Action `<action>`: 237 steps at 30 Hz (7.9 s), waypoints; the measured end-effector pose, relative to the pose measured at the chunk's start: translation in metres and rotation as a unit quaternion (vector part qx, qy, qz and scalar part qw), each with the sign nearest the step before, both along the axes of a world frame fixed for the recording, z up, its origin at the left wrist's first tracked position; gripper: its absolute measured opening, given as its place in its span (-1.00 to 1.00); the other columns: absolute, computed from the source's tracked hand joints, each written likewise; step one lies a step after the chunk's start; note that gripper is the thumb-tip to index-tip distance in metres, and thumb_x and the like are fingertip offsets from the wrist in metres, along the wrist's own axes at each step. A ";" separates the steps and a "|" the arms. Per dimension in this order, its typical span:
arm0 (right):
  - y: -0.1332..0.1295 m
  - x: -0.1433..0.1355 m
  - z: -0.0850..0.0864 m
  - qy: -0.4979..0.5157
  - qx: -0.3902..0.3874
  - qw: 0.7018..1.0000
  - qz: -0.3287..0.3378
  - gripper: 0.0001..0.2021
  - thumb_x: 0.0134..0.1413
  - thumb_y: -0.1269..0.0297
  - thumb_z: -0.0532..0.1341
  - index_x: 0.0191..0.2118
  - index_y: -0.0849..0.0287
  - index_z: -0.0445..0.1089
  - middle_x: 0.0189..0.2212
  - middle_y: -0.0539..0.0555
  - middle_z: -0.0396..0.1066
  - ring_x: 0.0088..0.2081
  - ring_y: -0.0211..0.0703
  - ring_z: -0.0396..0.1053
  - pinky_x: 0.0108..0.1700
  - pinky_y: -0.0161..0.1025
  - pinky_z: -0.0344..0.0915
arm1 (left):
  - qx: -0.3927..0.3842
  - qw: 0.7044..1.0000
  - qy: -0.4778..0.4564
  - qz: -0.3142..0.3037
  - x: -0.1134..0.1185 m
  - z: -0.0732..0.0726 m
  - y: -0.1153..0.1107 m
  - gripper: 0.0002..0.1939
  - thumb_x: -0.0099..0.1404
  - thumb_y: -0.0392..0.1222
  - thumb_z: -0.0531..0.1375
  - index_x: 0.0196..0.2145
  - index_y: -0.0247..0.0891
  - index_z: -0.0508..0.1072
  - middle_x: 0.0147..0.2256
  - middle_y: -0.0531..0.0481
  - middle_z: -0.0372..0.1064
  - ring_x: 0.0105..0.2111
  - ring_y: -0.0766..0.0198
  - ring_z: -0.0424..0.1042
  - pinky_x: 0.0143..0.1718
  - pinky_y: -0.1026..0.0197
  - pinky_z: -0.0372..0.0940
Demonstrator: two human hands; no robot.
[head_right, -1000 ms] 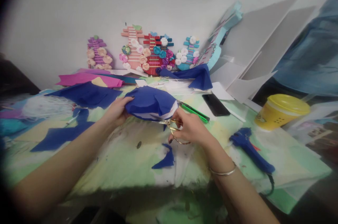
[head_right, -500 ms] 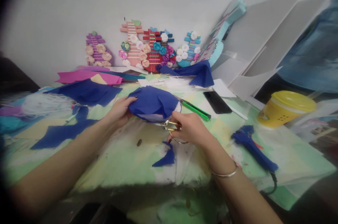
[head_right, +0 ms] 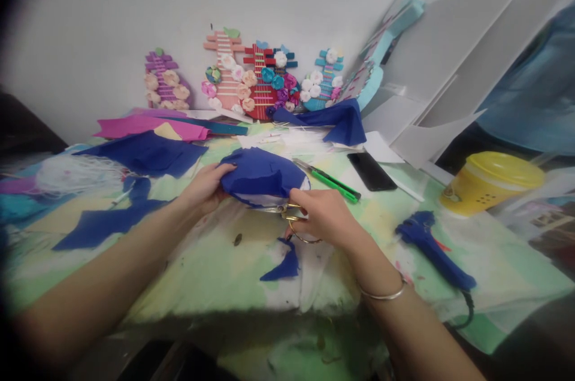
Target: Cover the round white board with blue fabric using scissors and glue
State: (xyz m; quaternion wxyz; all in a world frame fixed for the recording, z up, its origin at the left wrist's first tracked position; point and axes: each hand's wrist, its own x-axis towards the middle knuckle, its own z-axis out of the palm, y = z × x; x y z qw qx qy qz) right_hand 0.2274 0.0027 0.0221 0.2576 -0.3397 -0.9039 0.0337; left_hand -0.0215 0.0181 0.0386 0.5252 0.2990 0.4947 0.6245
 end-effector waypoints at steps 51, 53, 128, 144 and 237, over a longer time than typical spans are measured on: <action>-0.005 -0.007 -0.002 -0.007 0.026 1.000 -0.004 -0.64 -0.11 0.04 0.33 -0.43 0.12 0.16 -0.64 -0.15 0.16 -0.60 -0.37 0.10 -0.52 -0.35 -0.09 | 0.027 0.998 0.047 0.044 0.012 -0.009 -0.002 -0.85 0.06 -0.31 0.20 -0.36 -0.29 0.31 -0.52 0.07 0.35 -0.62 0.36 0.35 -0.66 0.31 0.33; -0.004 -0.007 -0.004 -0.006 0.037 0.999 -0.008 -0.69 -0.06 0.08 0.30 -0.43 0.12 0.18 -0.66 -0.15 0.17 -0.61 -0.37 0.09 -0.53 -0.34 -0.10 | 0.024 0.997 0.052 0.044 0.012 -0.010 -0.002 -0.84 0.07 -0.30 0.20 -0.35 -0.29 0.31 -0.50 0.05 0.37 -0.62 0.36 0.35 -0.66 0.31 0.34; 0.029 -0.025 0.014 0.347 -0.236 0.902 -0.102 -0.62 0.02 0.04 0.18 -0.11 0.20 0.30 -0.13 0.22 0.41 -0.22 -0.08 0.41 -0.26 -0.13 0.37 | 0.304 0.934 0.152 0.114 -0.026 0.012 0.002 -0.72 0.09 -0.26 0.30 -0.25 -0.17 0.30 -0.30 0.03 0.39 -0.34 0.34 0.43 -0.30 0.36 0.34; 0.072 -0.053 0.012 0.553 -0.205 0.791 -0.162 -0.76 -0.21 0.20 0.22 -0.35 0.20 0.41 -0.38 0.09 0.45 -0.33 -0.09 0.35 -0.25 -0.16 0.27 | 0.351 0.899 0.224 0.135 -0.023 0.016 -0.008 -0.72 0.14 -0.14 0.28 -0.28 -0.21 0.24 -0.45 0.10 0.36 -0.47 0.39 0.38 -0.40 0.36 0.32; 0.049 -0.024 0.022 0.235 -0.540 0.807 -0.040 -0.73 -0.27 0.12 0.38 -0.58 0.25 0.44 -0.63 0.11 0.43 -0.60 -0.18 0.35 -0.59 -0.28 0.29 | 0.250 0.875 0.388 -0.144 0.010 -0.006 0.045 -0.91 0.01 -0.21 0.27 -0.47 -0.22 0.58 -0.44 -0.01 0.52 -0.38 0.14 0.44 -0.25 0.16 0.29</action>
